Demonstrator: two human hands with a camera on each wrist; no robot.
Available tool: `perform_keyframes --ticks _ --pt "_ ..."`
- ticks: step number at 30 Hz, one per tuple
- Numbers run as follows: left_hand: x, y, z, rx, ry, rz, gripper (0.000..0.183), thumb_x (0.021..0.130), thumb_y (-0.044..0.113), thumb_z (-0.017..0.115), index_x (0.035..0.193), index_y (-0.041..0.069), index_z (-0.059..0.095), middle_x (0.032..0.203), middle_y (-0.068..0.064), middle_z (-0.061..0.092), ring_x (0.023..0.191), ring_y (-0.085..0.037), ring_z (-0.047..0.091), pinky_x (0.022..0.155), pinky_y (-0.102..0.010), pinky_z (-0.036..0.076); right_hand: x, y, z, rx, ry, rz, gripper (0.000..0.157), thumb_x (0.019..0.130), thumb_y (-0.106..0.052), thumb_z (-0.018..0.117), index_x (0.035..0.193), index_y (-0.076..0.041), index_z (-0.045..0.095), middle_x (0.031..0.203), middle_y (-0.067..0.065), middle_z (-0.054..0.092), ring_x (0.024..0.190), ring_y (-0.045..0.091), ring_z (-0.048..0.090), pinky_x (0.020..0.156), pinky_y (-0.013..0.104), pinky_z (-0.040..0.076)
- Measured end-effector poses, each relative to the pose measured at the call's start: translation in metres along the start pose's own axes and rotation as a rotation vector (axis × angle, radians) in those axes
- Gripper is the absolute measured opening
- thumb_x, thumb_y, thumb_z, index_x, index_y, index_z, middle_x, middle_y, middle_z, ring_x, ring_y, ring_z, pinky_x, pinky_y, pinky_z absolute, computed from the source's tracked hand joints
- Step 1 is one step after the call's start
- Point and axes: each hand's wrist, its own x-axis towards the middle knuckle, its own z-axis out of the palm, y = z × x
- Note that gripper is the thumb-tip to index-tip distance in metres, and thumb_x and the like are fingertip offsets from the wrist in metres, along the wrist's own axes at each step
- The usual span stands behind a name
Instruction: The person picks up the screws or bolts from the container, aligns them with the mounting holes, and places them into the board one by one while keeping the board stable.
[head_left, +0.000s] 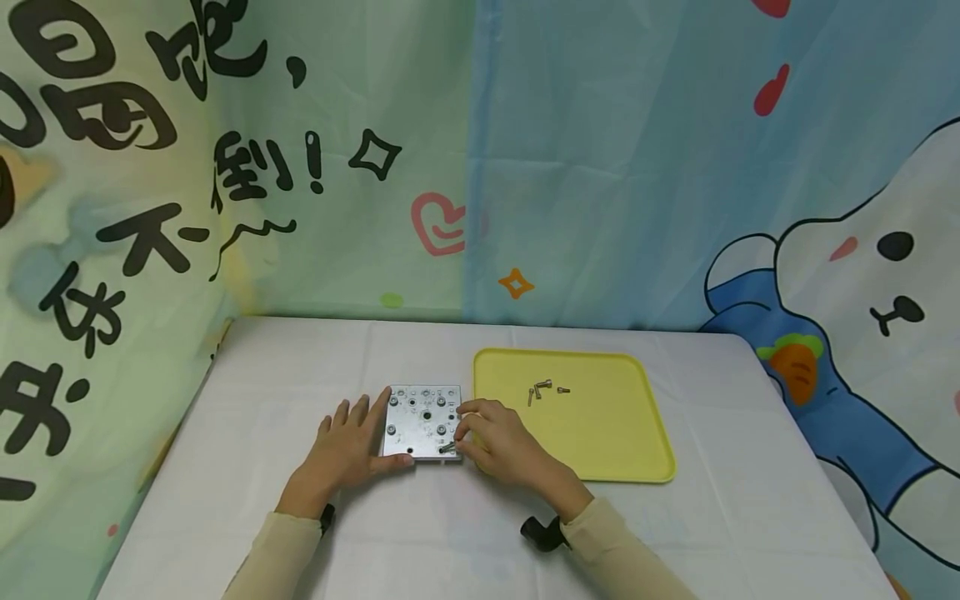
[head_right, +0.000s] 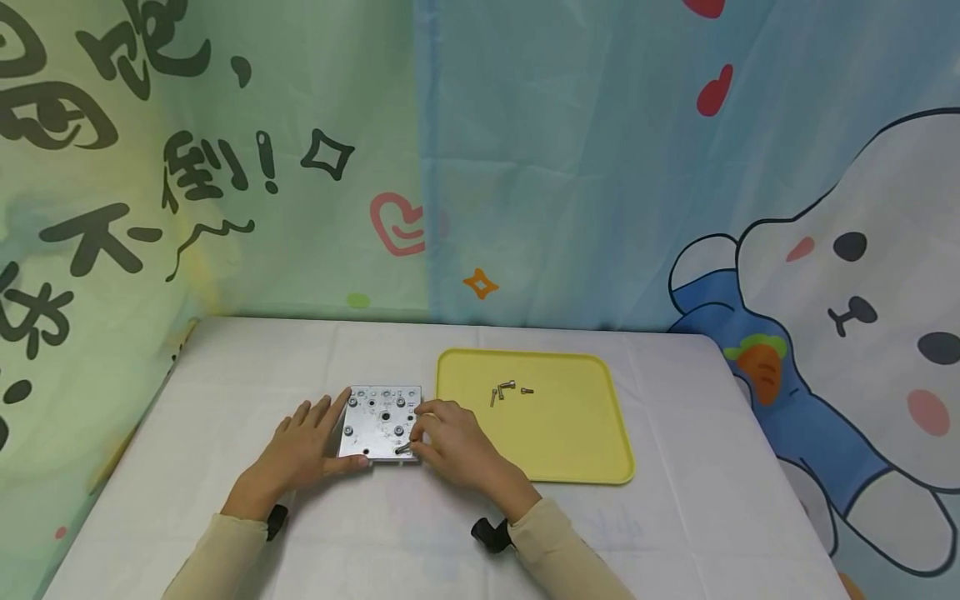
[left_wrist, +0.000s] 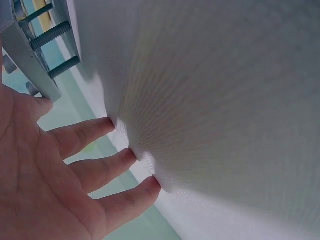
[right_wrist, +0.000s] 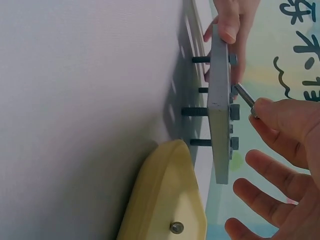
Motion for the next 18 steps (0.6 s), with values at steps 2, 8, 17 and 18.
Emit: perform_keyframes --ticks 2,8,17,18 --pt "0.000 0.000 0.000 0.003 -0.001 -0.001 0.113 0.080 0.078 0.061 0.162 0.016 0.015 0.154 -0.027 0.034 0.140 -0.053 0.027 0.107 -0.068 0.027 0.000 -0.001 0.001 -0.008 0.002 -0.005 0.009 0.090 -0.015 0.075 0.089 -0.015 0.066 0.126 0.015 0.061 0.118 0.036 0.056 0.093 0.058 0.044" --pt "-0.001 0.000 0.000 0.000 0.002 0.002 0.113 0.080 0.078 0.060 0.162 0.016 0.016 0.154 -0.028 0.035 0.140 -0.053 0.028 0.107 -0.068 0.028 0.002 -0.004 0.002 -0.021 -0.005 0.003 0.009 0.089 -0.017 0.076 0.089 -0.016 0.067 0.126 0.013 0.061 0.119 0.034 0.056 0.095 0.056 0.044" --pt "0.001 -0.001 0.001 0.005 0.013 0.008 0.113 0.080 0.078 0.061 0.162 0.015 0.016 0.153 -0.027 0.035 0.140 -0.052 0.029 0.107 -0.068 0.028 0.007 -0.010 0.004 -0.016 -0.031 0.040 0.009 0.089 -0.018 0.077 0.088 -0.017 0.068 0.128 0.011 0.061 0.122 0.033 0.054 0.098 0.056 0.042" --pt "0.001 -0.001 0.001 0.004 0.014 0.009 0.113 0.080 0.078 0.061 0.162 0.015 0.016 0.153 -0.027 0.036 0.140 -0.052 0.029 0.107 -0.068 0.028 0.008 -0.011 0.004 -0.015 -0.033 0.042 0.009 0.090 -0.018 0.077 0.088 -0.017 0.068 0.128 0.011 0.061 0.122 0.033 0.054 0.099 0.056 0.042"
